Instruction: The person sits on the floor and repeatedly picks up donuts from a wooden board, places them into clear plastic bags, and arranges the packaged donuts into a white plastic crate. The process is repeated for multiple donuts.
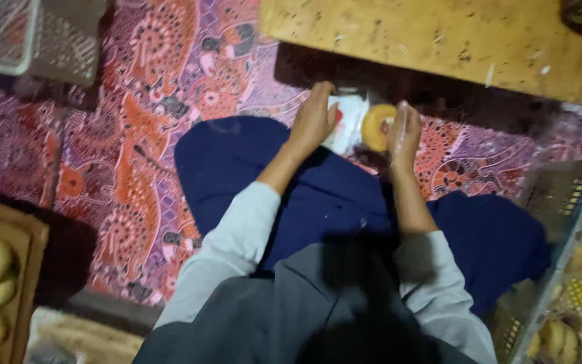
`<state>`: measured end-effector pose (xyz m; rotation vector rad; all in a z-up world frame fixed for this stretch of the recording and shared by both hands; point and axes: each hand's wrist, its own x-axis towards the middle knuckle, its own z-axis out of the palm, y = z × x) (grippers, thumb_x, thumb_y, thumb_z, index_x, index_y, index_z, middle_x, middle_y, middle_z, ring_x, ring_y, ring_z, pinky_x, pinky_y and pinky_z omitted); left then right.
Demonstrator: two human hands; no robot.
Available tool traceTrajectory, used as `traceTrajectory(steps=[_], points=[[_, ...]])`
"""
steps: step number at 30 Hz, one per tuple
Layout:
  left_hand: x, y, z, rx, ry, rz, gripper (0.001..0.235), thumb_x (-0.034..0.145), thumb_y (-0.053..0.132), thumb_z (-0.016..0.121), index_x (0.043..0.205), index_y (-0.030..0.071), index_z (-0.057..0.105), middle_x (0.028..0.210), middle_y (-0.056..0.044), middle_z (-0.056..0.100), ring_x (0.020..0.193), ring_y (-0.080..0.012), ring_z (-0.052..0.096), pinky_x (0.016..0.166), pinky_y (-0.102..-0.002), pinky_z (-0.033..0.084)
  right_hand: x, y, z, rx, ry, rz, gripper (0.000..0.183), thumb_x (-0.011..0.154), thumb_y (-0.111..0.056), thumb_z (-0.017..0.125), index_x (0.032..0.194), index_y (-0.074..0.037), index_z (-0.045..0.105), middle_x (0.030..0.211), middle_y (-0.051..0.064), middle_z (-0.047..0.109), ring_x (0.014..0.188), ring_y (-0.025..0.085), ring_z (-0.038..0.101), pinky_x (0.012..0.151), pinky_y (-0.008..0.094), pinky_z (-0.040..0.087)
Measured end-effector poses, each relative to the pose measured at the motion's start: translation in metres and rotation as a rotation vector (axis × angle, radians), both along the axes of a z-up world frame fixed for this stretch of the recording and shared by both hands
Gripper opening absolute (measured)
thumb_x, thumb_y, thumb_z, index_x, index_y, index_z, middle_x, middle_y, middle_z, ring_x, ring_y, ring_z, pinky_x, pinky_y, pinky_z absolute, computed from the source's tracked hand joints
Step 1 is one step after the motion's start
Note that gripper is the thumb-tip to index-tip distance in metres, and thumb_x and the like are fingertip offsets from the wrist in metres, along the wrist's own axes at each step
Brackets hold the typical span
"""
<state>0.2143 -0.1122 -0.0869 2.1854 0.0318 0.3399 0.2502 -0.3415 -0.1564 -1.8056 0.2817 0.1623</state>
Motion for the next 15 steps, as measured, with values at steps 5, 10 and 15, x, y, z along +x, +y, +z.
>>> traceTrajectory(steps=[5,10,15], points=[[0.066,0.006,-0.086,0.307,0.349,-0.118,0.027,0.079,0.006,0.067,0.104,0.001,0.061,0.103,-0.025,0.065,0.096,-0.0455,0.065,0.078,-0.055,0.052,-0.003,-0.048,-0.009,-0.826,-0.348,0.184,0.067,0.094,-0.027,0.075,0.144,0.010,0.049,0.140,0.031,0.053,0.126,0.046,0.052,0.106,0.052,0.041],[0.064,0.009,-0.141,0.464,0.323,-0.174,0.009,0.083,0.005,0.064,0.091,0.003,0.066,0.093,-0.023,0.069,0.086,-0.0426,0.069,0.073,-0.053,0.055,0.011,-0.018,0.002,-0.853,-0.471,0.201,0.064,0.094,-0.030,0.079,0.140,0.007,0.054,0.141,0.036,0.048,0.131,0.051,0.048,0.110,0.055,0.036],[0.068,0.012,-0.141,0.423,0.255,-0.165,0.006,0.085,0.009,0.068,0.089,0.005,0.067,0.088,-0.022,0.070,0.084,-0.0436,0.069,0.071,-0.055,0.053,0.032,0.028,0.019,-0.563,-0.293,0.285,0.057,0.094,-0.032,0.075,0.128,0.010,0.057,0.121,0.034,0.056,0.114,0.050,0.054,0.098,0.052,0.046]])
